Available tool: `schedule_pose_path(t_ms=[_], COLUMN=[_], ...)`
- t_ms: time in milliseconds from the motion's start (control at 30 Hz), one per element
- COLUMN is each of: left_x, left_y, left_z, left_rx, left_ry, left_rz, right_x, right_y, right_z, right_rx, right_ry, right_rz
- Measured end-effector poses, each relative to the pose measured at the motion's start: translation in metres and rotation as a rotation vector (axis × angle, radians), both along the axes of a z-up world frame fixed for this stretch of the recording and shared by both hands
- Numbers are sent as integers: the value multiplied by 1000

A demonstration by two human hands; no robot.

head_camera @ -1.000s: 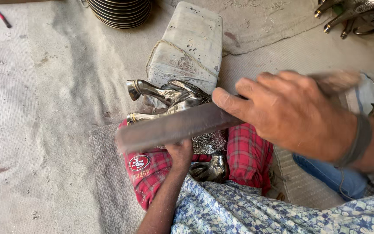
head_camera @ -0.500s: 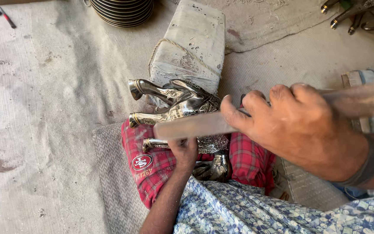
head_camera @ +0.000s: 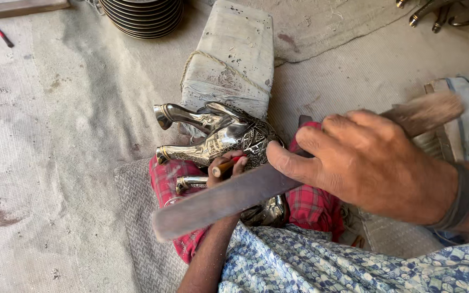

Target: The person sits on the floor and uses a chisel and hammer to engrave a decorative pattern onto a silver-colored metal object shaped like an animal. The person repeatedly strikes the chisel to create fine details on the surface.

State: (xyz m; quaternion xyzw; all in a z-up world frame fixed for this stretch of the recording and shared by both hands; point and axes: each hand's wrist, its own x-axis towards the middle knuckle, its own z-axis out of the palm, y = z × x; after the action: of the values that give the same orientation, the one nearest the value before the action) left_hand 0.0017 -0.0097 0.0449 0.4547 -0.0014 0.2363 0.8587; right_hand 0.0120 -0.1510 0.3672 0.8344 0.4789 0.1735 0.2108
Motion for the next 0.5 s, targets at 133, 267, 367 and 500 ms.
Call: schedule_pose_path(t_ms=[133, 267, 367, 500], left_x=[-5, -10, -1, 5], left_y=[4, 1, -3, 3], left_z=[-14, -20, -19, -9], left_rx=[-200, 216, 301, -354], left_ry=[0, 82, -27, 181], left_rz=[-220, -76, 74, -222], right_x=[-6, -10, -13, -17], right_y=[16, 24, 14, -10], right_z=[8, 14, 9, -1], right_rx=[-145, -140, -38, -141], right_ry=[-214, -199, -110, -267], right_rz=[-38, -60, -25, -146])
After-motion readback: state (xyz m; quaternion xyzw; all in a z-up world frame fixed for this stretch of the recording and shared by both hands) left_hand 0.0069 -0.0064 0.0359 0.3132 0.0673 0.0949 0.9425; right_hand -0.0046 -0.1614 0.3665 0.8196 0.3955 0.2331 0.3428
